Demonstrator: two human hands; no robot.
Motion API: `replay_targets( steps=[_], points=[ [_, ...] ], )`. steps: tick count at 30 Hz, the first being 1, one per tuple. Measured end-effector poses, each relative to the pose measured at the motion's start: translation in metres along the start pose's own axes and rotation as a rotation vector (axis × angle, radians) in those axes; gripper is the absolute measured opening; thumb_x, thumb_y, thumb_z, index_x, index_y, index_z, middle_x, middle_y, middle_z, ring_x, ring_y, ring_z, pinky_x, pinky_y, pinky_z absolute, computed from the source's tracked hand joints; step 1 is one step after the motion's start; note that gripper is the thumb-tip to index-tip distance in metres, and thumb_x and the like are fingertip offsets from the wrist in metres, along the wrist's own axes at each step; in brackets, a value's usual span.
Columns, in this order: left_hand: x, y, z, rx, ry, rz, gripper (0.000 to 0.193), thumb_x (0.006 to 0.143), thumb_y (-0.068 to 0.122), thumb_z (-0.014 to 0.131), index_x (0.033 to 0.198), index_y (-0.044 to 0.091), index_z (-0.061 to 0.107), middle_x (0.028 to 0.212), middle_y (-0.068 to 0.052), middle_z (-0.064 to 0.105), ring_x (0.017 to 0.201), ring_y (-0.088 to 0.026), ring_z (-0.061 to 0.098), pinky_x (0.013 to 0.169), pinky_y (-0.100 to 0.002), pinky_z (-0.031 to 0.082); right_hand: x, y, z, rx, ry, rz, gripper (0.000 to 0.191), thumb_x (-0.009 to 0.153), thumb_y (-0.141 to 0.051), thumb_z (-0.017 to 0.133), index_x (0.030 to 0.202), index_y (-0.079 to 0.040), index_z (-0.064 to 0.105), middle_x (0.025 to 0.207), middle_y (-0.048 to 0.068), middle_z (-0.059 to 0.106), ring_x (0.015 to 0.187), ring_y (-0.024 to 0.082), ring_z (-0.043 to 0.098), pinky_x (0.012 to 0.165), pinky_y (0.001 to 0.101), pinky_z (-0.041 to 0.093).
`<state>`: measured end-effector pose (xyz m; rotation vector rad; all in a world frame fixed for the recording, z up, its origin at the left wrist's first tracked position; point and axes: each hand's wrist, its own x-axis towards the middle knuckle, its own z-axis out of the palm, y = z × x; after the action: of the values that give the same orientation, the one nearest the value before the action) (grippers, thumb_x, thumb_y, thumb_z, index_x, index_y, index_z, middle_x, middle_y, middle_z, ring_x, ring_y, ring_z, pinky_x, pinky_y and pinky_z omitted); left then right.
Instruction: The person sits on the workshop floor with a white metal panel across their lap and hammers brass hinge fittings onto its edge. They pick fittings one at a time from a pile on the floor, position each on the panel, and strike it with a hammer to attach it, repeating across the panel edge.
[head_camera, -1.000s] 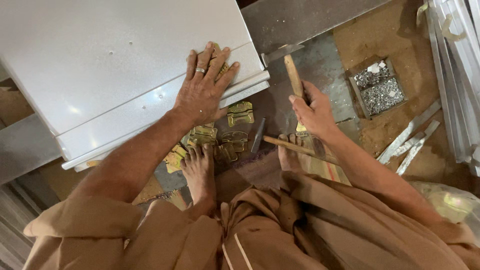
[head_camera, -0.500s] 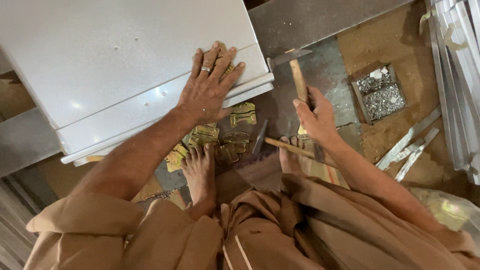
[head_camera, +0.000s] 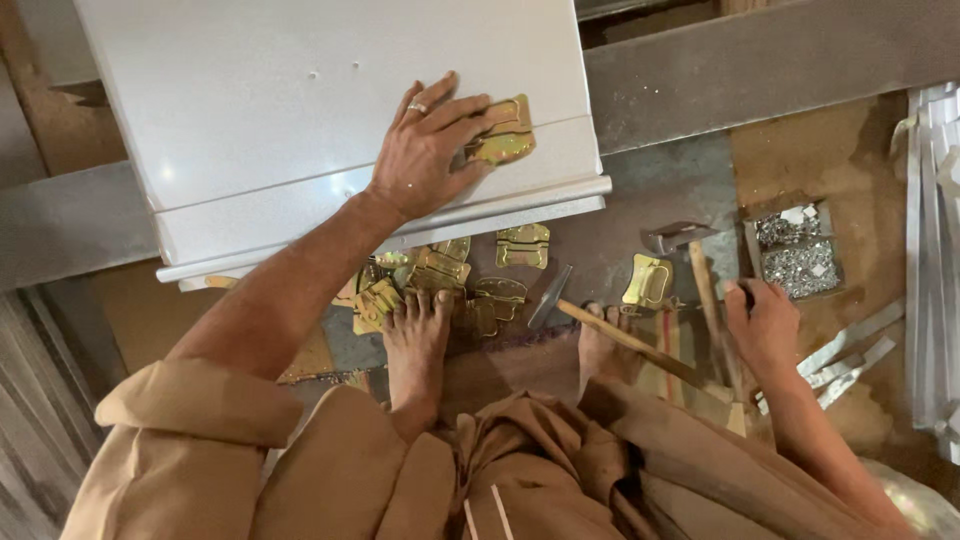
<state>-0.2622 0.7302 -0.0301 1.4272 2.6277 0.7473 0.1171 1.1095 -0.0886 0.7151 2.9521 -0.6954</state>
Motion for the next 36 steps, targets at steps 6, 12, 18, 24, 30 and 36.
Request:
replay_targets(
  steps=[6,12,18,24,30,36],
  points=[
    [0.003,0.009,0.000,0.003,0.018,0.001,0.052,0.082,0.037,0.088,0.127,0.016,0.073,0.145,-0.003,0.063,0.145,-0.039,0.043,0.120,-0.067,0.027,-0.023,-0.003,0.032,-0.021,-0.668,0.011,0.054,0.098,-0.054,0.059,0.091,-0.003,0.071,0.086,0.019,0.073,0.081,0.033,0.069,0.074,0.0433,0.057],
    [0.004,0.014,0.001,0.044,-0.028,0.000,0.054,0.082,0.041,0.088,0.129,0.019,0.072,0.145,-0.001,0.061,0.145,-0.038,0.040,0.119,-0.068,0.025,-0.041,-0.025,0.047,-0.010,-1.002,-0.090,0.047,0.098,-0.050,0.057,0.098,-0.007,0.076,0.088,0.020,0.075,0.080,0.036,0.072,0.073,0.0459,0.058],
    [0.001,0.016,0.009,0.098,-0.043,-0.006,0.057,0.082,0.043,0.086,0.131,0.019,0.071,0.146,0.000,0.061,0.146,-0.036,0.039,0.120,-0.067,0.025,-0.021,-0.042,0.030,0.107,-0.518,-0.110,0.033,0.095,-0.034,0.064,0.106,-0.004,0.073,0.094,0.021,0.072,0.086,0.041,0.069,0.076,0.0466,0.055],
    [-0.004,0.017,0.016,0.091,-0.025,-0.019,0.057,0.083,0.043,0.086,0.132,0.019,0.070,0.146,-0.001,0.060,0.146,-0.036,0.039,0.120,-0.067,0.026,-0.013,-0.060,0.020,0.215,-0.430,-0.074,0.026,0.092,-0.025,0.065,0.105,-0.004,0.073,0.098,0.019,0.073,0.088,0.038,0.071,0.077,0.0428,0.056],
    [-0.006,0.016,0.019,0.089,-0.024,-0.011,0.058,0.082,0.041,0.087,0.132,0.018,0.070,0.145,-0.001,0.061,0.145,-0.037,0.040,0.119,-0.068,0.027,-0.020,-0.068,0.023,0.182,-0.450,-0.080,0.023,0.092,-0.021,0.066,0.105,-0.004,0.074,0.097,0.019,0.073,0.088,0.039,0.070,0.077,0.0428,0.056],
    [-0.006,0.019,0.018,0.079,-0.031,-0.030,0.058,0.083,0.042,0.086,0.134,0.019,0.069,0.147,0.000,0.060,0.148,-0.036,0.040,0.122,-0.066,0.027,-0.021,-0.058,0.030,0.216,-0.420,-0.086,0.023,0.092,-0.021,0.067,0.105,-0.004,0.074,0.096,0.019,0.073,0.086,0.037,0.071,0.075,0.0413,0.056]
  ],
)
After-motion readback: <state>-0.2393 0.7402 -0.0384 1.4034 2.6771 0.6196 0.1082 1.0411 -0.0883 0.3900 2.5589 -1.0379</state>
